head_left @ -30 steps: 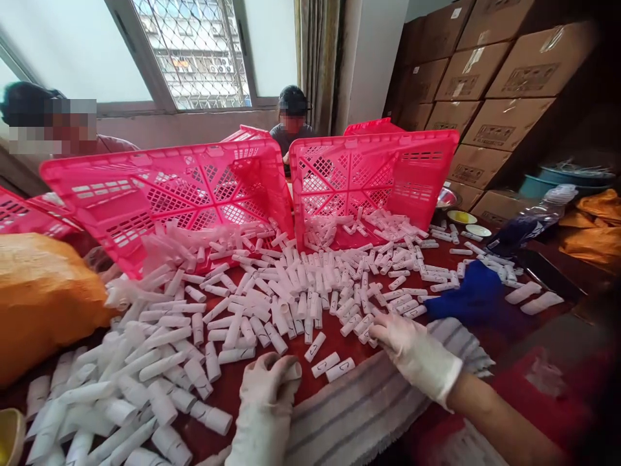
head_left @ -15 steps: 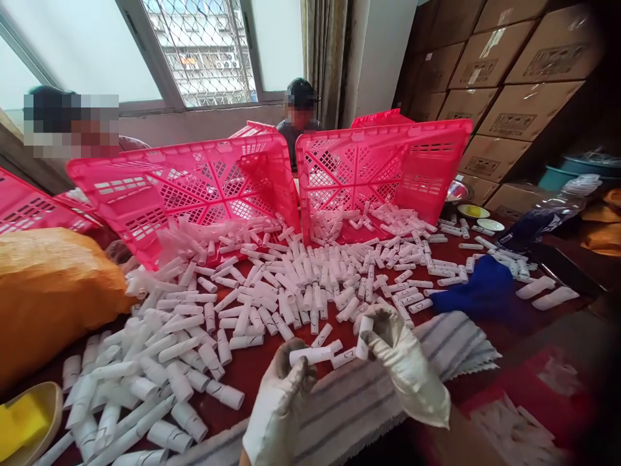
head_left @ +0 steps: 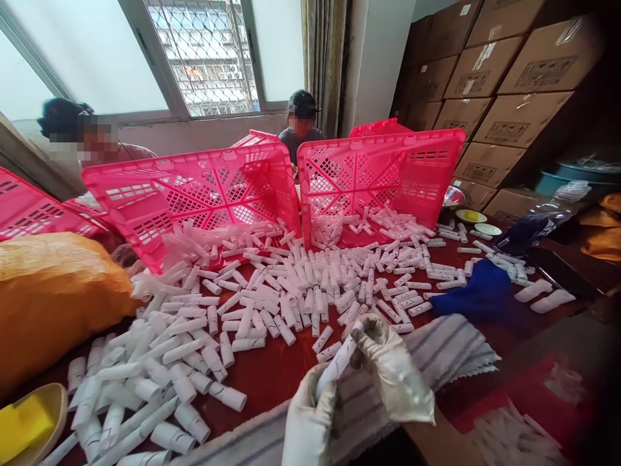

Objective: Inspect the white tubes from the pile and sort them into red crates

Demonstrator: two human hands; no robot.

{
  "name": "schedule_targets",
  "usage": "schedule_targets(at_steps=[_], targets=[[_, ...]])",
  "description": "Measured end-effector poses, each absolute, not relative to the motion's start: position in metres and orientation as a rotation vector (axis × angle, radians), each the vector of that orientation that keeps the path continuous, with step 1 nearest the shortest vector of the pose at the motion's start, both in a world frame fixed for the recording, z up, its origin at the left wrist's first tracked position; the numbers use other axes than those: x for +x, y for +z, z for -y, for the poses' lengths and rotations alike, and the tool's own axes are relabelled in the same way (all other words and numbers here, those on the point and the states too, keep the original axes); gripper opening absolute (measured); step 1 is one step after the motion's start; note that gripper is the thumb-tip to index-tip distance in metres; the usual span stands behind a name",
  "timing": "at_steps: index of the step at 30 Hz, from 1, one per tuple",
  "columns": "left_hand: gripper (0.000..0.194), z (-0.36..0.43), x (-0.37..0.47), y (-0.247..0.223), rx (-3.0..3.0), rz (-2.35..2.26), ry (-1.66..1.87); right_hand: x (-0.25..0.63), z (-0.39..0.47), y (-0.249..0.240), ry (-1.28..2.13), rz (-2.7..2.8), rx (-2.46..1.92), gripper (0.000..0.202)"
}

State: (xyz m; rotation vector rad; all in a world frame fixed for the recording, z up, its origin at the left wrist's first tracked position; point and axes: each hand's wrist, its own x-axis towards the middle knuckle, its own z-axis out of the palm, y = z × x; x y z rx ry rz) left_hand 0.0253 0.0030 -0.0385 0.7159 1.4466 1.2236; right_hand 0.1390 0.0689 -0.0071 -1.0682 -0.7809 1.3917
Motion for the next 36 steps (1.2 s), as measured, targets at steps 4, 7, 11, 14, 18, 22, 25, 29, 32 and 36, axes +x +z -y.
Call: schedule_targets(at_steps=[4,7,11,14,18,22,25,29,32,36], targets=[[0.041,-0.001,0.027,-0.040,0.957,-1.626,1.417,0.135,-0.057,0.006,1.372,0.891,-1.037,0.033],[0.035,-0.002,0.019,-0.049,1.095,-1.667,1.379,0.136,-0.052,0.010,1.485,1.076,-1.068,0.031],[0.031,-0.006,0.011,-0.058,1.315,-1.592,1.494,0.139,-0.057,0.003,1.478,1.097,-1.102,0.031],[0.035,-0.008,0.012,-0.046,0.990,-1.458,1.414,0.144,-0.061,0.001,1.448,1.152,-1.052,0.028],[0.039,-0.006,0.008,-0.019,0.459,-0.830,0.981,0.157,-0.061,0.010,1.420,1.387,-0.854,0.023],[0.037,-0.004,0.010,-0.011,0.280,-0.529,0.822,0.169,-0.056,0.010,1.401,1.512,-0.842,0.020],[0.042,-0.005,0.027,-0.017,0.405,-0.763,0.910,0.175,-0.050,-0.004,1.367,1.389,-0.919,0.020],[0.040,-0.004,0.050,-0.028,0.883,-1.347,1.186,0.180,-0.041,-0.020,1.361,1.047,-1.089,0.027],[0.032,-0.003,0.051,-0.039,1.362,-1.615,1.296,0.182,-0.038,-0.023,1.353,0.943,-1.164,0.035],[0.031,-0.002,0.040,-0.054,1.767,-1.631,1.312,0.181,-0.041,-0.019,1.355,0.946,-1.158,0.034]])
